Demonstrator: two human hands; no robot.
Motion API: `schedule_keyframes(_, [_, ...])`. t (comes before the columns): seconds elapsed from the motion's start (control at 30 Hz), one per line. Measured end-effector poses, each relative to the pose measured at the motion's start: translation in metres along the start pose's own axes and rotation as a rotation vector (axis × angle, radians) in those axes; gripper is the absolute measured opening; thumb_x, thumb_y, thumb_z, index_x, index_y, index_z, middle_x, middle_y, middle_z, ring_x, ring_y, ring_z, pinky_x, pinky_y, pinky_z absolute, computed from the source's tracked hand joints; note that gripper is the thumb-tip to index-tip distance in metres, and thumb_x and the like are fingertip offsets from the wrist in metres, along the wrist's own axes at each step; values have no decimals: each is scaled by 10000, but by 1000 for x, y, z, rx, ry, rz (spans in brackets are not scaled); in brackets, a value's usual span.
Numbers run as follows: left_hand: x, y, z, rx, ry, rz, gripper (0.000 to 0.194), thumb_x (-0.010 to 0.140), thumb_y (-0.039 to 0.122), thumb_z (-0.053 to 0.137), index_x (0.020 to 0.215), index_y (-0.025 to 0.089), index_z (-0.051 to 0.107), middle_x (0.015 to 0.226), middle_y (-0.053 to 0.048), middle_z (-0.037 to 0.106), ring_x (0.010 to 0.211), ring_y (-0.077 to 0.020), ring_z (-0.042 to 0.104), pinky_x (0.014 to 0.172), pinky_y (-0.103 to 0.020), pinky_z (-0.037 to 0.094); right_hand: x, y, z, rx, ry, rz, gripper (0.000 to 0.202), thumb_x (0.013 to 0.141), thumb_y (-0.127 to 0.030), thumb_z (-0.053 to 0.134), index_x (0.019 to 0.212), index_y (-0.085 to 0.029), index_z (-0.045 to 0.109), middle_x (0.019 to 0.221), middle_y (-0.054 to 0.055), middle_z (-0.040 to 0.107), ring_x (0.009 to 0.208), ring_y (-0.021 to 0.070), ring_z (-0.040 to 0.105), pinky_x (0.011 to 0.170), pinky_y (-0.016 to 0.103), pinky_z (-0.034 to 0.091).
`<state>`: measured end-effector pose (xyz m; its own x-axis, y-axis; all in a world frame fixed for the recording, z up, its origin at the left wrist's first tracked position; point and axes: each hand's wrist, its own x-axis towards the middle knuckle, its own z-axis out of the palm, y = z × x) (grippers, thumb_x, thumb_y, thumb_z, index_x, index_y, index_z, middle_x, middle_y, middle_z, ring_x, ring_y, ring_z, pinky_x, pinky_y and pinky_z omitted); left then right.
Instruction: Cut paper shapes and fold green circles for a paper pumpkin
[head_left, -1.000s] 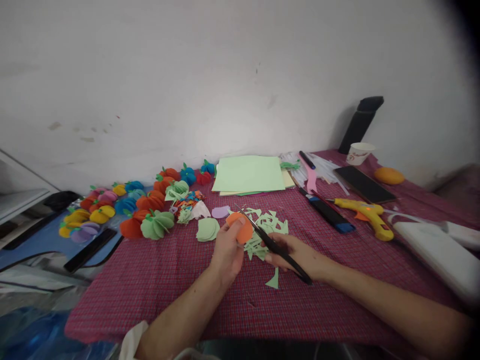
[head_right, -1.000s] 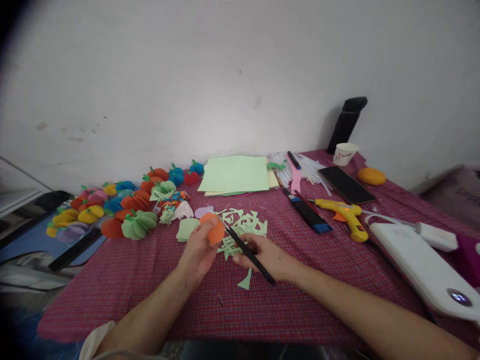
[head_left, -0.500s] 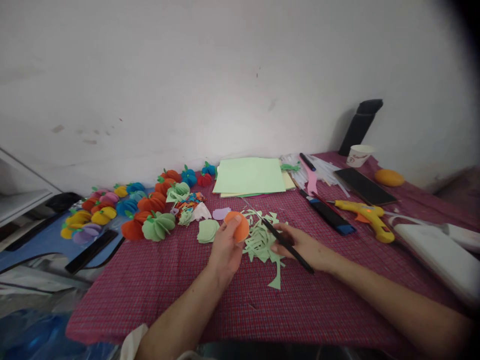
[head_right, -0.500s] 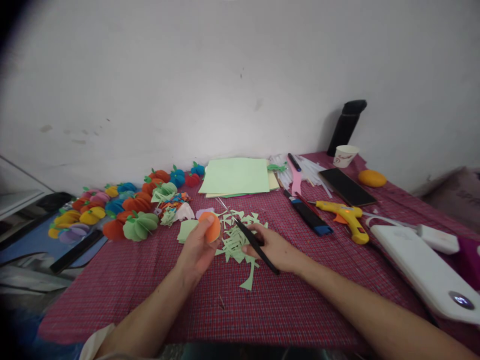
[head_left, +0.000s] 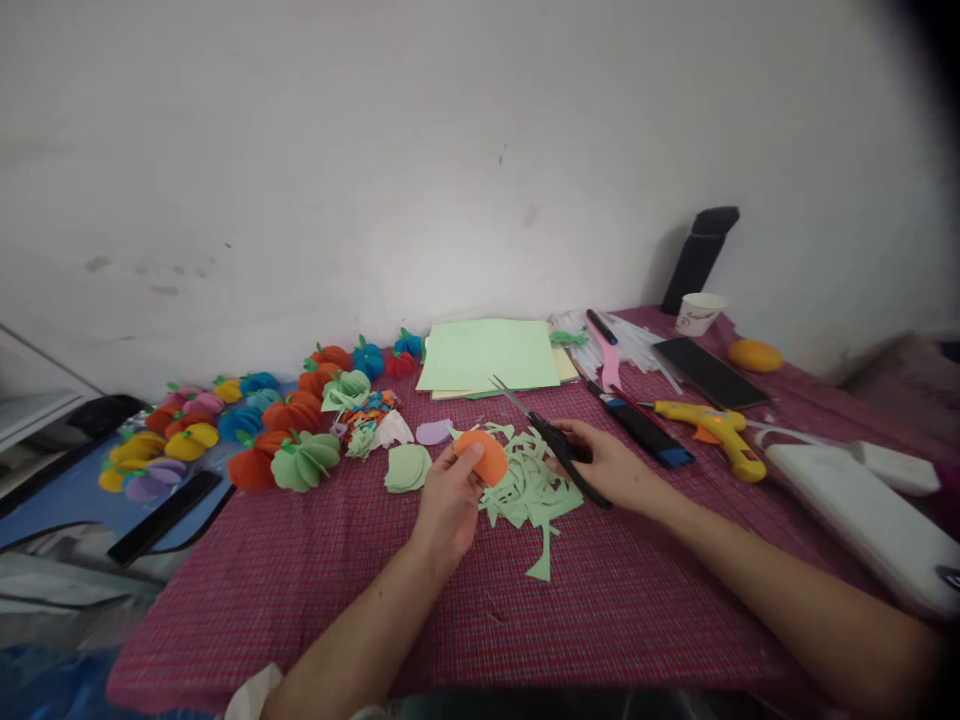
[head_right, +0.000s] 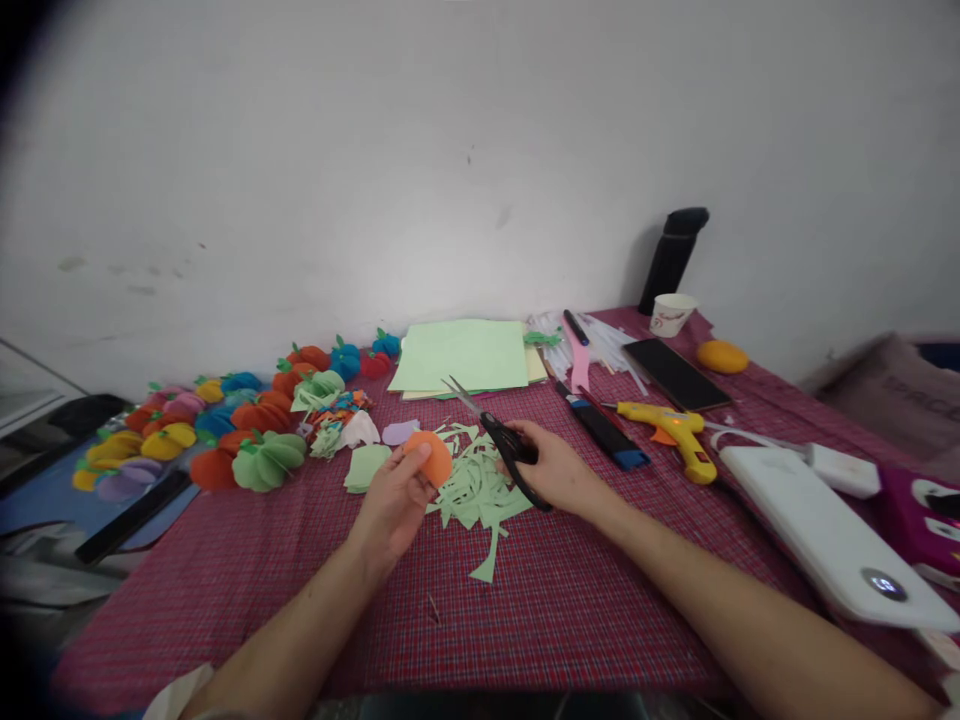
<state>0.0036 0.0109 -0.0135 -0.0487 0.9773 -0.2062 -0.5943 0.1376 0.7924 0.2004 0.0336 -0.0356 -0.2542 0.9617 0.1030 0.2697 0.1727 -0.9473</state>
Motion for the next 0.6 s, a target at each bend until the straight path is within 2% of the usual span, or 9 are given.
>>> schedule_keyframes(0.13, [-2, -5, 1, 90, -62, 53, 215, 630, 163, 654, 832, 153, 583, 771, 0, 624, 681, -92, 577, 652, -225, 430, -1, 0, 5, 111, 13, 18, 447, 660, -278, 644, 1064, -186, 474, 933, 53, 607, 826, 173, 584, 718, 314, 481])
schedule_keyframes(0.23, [-4, -11, 2, 141, -89, 75, 285, 627, 143, 639, 899, 159, 556, 784, -4, 626, 694, -102, 580, 665, -237, 434, -6, -7, 11, 270, -19, 26, 446, 659, -249, 643, 1037, -185, 414, 778, 5, 586, 659, 121, 560, 591, 257, 457])
schedule_keyframes(0.3, [-5, -15, 3, 182, -105, 65, 352, 632, 147, 634, 967, 168, 530, 798, -9, 633, 693, -107, 582, 663, -241, 437, -9, -12, 14, 339, -38, 12, 449, 658, -225, 644, 1022, -192, 383, 755, -9, 572, 632, 104, 543, 562, 232, 432])
schedule_keyframes(0.5, [-12, -28, 6, 299, -208, 48, 497, 663, 176, 622, 1122, 190, 431, 798, -26, 649, 681, -117, 591, 649, -229, 432, -15, -16, 20, 340, -49, -41, 443, 644, -149, 634, 1003, -205, 380, 730, -32, 537, 601, 88, 503, 521, 209, 394])
schedule_keyframes(0.6, [-14, -29, 8, 322, -232, 107, 551, 663, 173, 630, 1155, 222, 385, 852, -39, 641, 714, -133, 602, 638, -233, 439, -15, -16, 19, 332, -35, -36, 414, 646, -150, 619, 991, -203, 395, 699, -41, 520, 585, 86, 490, 511, 210, 387])
